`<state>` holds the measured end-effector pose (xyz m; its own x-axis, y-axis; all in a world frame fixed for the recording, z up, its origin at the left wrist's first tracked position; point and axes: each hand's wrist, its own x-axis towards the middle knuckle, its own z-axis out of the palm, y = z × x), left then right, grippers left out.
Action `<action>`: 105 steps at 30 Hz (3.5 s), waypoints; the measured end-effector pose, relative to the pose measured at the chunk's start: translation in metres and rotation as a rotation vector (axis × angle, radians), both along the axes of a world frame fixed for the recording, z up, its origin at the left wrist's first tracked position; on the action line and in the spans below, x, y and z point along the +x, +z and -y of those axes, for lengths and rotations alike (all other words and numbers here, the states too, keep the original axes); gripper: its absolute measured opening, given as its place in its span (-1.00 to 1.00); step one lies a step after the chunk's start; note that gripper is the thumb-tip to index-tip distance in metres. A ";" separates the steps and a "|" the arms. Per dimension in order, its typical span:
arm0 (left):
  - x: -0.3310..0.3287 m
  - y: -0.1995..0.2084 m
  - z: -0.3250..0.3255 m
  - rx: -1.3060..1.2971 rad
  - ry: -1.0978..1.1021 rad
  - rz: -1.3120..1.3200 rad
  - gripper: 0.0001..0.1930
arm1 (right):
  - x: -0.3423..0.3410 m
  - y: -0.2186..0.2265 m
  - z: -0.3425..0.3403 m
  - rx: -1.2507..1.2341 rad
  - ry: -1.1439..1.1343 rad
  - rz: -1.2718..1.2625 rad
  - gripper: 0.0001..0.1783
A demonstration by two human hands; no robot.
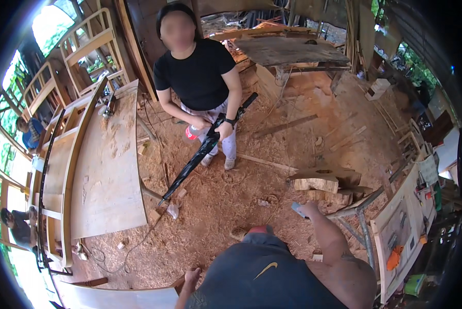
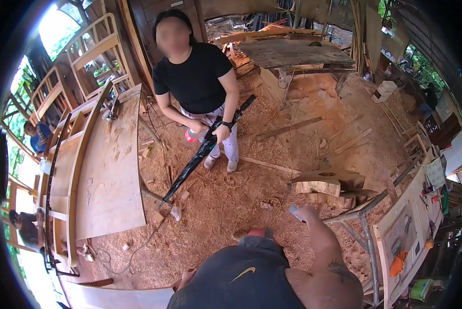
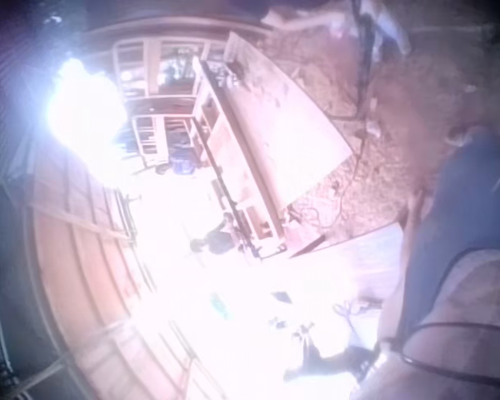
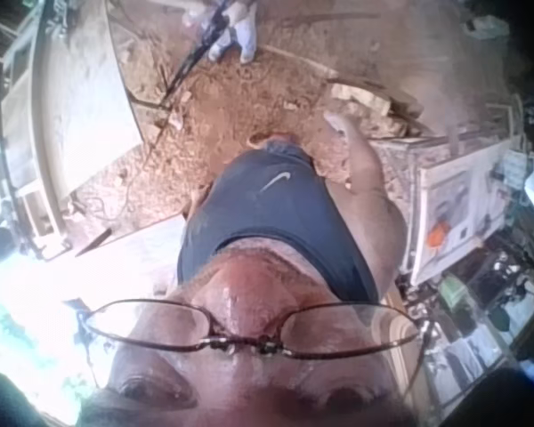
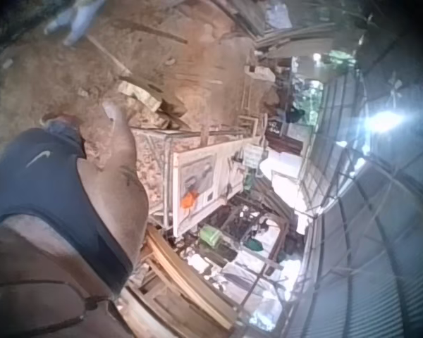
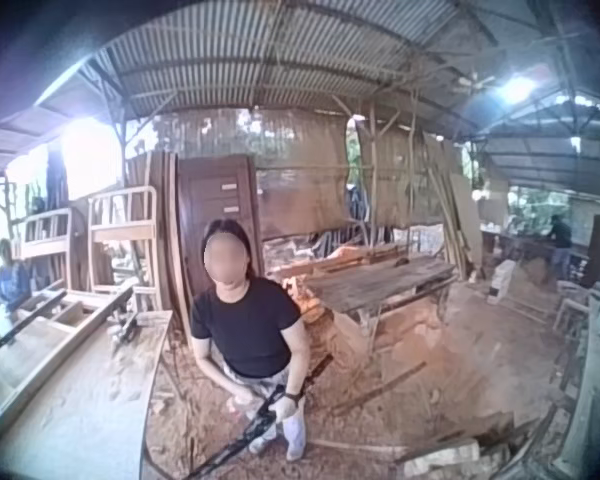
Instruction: The person sands the surface of a wooden tabletop by hand with a piece of sandpaper and a sanding block, including the edges and the center.
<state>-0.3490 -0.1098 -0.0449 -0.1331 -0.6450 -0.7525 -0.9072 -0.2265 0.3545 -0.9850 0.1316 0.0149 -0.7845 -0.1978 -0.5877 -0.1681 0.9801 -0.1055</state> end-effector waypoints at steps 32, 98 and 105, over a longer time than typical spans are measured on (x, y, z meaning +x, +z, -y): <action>-0.008 0.026 -0.033 0.188 0.222 -0.035 -0.55 | 0.036 -0.027 -0.023 0.120 0.149 -0.007 -0.30; 0.019 -0.082 -0.024 0.035 -0.027 0.084 -0.47 | -0.316 0.408 -0.088 -0.317 -0.441 -0.868 -0.06; 0.003 -0.101 -0.016 0.194 0.136 -0.229 -0.49 | -0.337 0.428 -0.144 0.002 -0.173 -0.654 -0.01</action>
<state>-0.3456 -0.0939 -0.1459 -0.2352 -0.5162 -0.8236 -0.7659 -0.4232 0.4840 -1.3220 0.2757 0.4427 -0.9992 -0.0365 0.0185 -0.0371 0.9987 -0.0339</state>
